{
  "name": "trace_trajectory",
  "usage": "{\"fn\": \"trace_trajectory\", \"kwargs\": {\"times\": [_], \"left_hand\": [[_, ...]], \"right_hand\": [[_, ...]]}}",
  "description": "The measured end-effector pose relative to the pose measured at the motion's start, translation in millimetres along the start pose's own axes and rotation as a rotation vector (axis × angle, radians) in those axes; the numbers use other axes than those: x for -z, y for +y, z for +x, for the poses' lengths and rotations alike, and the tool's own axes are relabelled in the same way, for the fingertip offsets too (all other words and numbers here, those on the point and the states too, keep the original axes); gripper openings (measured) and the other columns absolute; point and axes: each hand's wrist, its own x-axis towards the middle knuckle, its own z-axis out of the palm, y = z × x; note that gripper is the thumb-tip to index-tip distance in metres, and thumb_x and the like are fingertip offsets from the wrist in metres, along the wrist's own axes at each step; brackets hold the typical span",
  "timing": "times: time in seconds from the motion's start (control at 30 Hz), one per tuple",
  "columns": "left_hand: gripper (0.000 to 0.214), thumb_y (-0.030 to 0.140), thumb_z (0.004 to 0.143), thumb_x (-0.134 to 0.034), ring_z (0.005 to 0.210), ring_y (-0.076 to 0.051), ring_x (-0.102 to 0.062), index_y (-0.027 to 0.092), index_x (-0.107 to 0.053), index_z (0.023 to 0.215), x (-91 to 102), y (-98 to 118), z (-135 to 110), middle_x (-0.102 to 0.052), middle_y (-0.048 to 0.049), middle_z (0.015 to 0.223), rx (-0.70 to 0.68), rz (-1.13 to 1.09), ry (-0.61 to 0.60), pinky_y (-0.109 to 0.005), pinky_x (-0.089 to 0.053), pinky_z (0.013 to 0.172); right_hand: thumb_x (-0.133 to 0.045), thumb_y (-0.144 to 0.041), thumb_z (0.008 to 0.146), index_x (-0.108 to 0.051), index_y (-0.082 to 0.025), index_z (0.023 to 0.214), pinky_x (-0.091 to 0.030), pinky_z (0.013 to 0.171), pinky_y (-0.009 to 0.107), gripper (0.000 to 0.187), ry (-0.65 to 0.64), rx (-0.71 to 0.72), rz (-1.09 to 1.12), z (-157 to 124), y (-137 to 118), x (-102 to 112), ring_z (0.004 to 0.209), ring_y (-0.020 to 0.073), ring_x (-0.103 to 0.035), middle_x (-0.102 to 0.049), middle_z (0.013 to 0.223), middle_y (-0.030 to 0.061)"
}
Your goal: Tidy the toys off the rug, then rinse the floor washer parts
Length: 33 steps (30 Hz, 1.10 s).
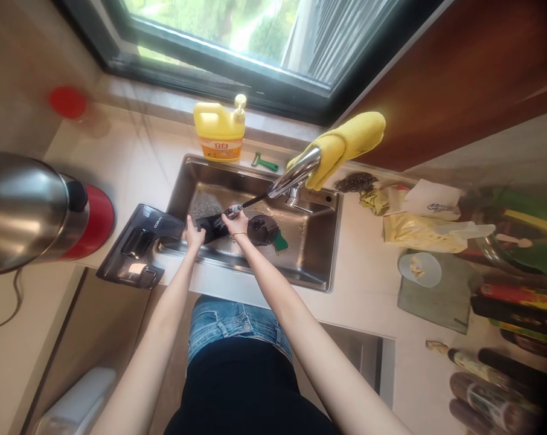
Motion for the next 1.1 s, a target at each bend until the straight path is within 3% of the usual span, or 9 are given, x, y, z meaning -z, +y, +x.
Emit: {"fn": "trace_trajectory", "kwargs": {"times": [0.23, 0.57, 1.1], "left_hand": [[0.087, 0.013, 0.078, -0.062, 0.111, -0.022, -0.069, 0.012, -0.024, 0.156, 5.2, -3.5, -5.9, -0.075, -0.0129, 0.11, -0.08, -0.001, -0.018, -0.032, -0.048, 0.099], [0.085, 0.014, 0.081, -0.059, 0.114, -0.024, -0.067, 0.015, -0.021, 0.157, 18.3, -2.2, -12.2, -0.073, -0.0127, 0.117, -0.215, 0.074, -0.027, -0.034, -0.049, 0.1], [0.082, 0.013, 0.084, -0.056, 0.114, -0.024, -0.067, 0.019, -0.021, 0.158, 22.5, -5.6, -17.1, -0.069, -0.01, 0.126, -0.314, 0.152, -0.066, -0.033, -0.047, 0.101]], "right_hand": [[-0.072, -0.035, 0.074, -0.063, -0.024, 0.092, -0.051, 0.088, 0.032, 0.024, 0.004, -0.029, 0.043, -3.0, -4.6, 0.5, 0.082, 0.0186, -0.069, -0.072, 0.08, -0.0013], [-0.07, -0.034, 0.074, -0.063, -0.024, 0.091, -0.051, 0.086, 0.03, 0.021, -0.008, -0.075, 0.118, 2.0, -9.6, -2.6, 0.082, 0.0168, -0.068, -0.072, 0.083, -0.002], [-0.07, -0.036, 0.073, -0.063, -0.023, 0.089, -0.051, 0.086, 0.032, 0.021, -0.073, -0.04, 0.044, 11.6, -4.0, 8.3, 0.082, 0.0172, -0.068, -0.071, 0.079, -0.0028]]}}
